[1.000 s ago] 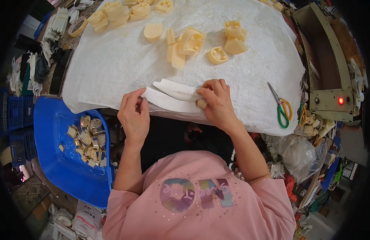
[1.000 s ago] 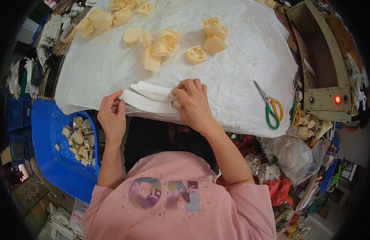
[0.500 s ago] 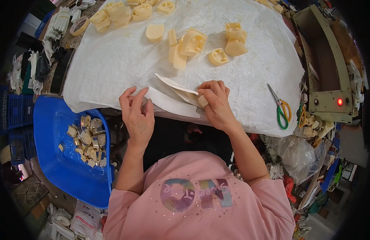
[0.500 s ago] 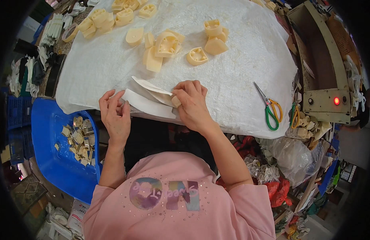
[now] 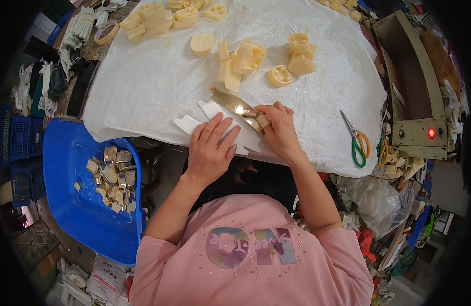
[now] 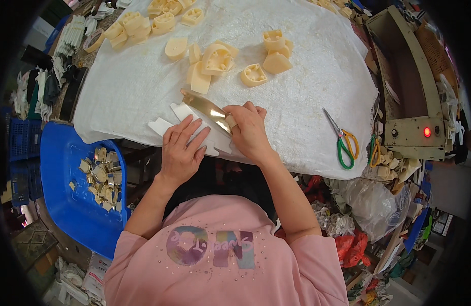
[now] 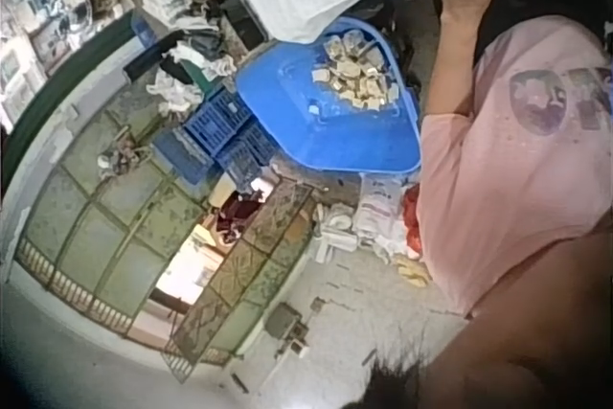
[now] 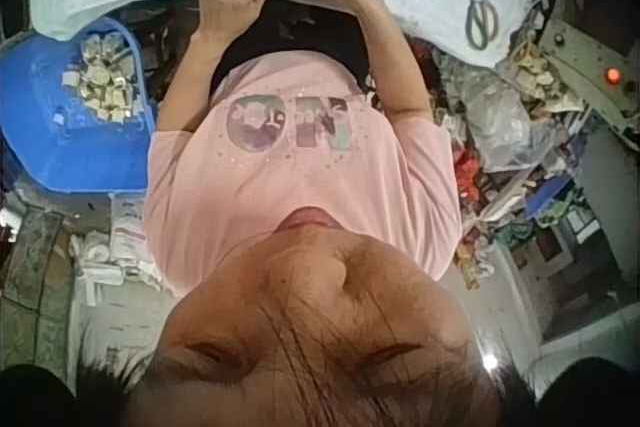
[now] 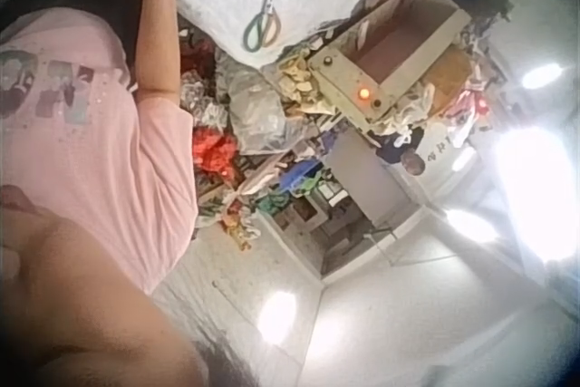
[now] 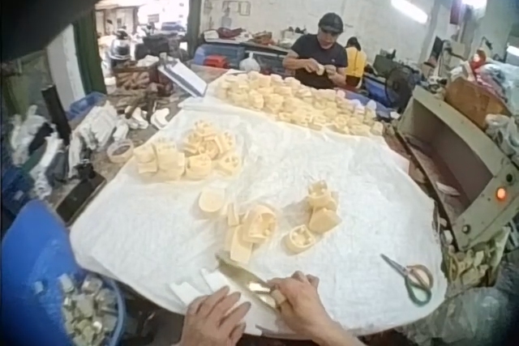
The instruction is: The recorder is assembling small plastic/rubber shoe components by manually fitting them together and using scissors to trim excess material.
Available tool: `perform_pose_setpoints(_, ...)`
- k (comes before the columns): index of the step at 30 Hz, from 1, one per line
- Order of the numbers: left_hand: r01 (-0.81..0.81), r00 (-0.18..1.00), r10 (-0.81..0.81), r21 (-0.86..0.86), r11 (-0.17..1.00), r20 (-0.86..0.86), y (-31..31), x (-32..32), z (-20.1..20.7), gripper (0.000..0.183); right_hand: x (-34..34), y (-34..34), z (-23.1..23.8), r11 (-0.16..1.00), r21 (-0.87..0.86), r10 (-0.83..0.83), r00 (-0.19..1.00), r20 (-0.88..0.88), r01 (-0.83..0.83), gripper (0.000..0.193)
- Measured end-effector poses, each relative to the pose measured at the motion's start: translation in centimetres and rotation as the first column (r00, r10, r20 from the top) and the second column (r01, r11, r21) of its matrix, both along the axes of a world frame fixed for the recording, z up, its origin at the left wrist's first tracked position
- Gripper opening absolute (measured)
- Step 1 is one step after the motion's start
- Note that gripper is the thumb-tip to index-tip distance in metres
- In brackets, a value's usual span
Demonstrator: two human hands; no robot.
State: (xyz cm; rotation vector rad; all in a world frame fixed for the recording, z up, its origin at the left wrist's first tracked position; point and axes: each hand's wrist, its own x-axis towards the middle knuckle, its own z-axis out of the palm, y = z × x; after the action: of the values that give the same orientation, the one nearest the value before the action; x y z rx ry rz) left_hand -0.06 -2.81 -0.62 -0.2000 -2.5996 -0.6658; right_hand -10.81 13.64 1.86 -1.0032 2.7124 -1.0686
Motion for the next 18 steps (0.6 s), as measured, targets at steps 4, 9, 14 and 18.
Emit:
perform_pose_setpoints(4, -0.012, 0.999, 0.013, 0.007, 1.000, -0.033, 0.0, -0.1, -0.5, 0.041, 0.1, 0.1, 0.8, 0.994, -0.066, -0.082, 0.996, 0.037, 0.084, 0.017)
perform_pose_setpoints(9, -0.001, 0.999, 0.007, 0.112, 0.994, -0.052, -0.6, -0.1, 0.0, 0.041, 0.4, -0.8, 1.5, 0.975, -0.211, -0.097, 0.989, -0.110, 0.072, 0.016)
perform_pose_setpoints(14, 0.123, 0.992, -0.124, 0.056, 0.991, 0.012, -1.7, 0.1, 0.2, 0.035, 0.7, -0.7, 0.6, 0.927, -0.310, -0.108, 0.943, 0.315, 0.210, 0.013)
perform_pose_setpoints(18, 0.145, 0.980, -0.133, 0.073, 0.987, -0.149, -2.5, 0.0, -0.3, 0.033, 0.8, -0.6, 0.7, 0.902, -0.346, -0.112, 0.914, 0.389, 0.257, 0.012)
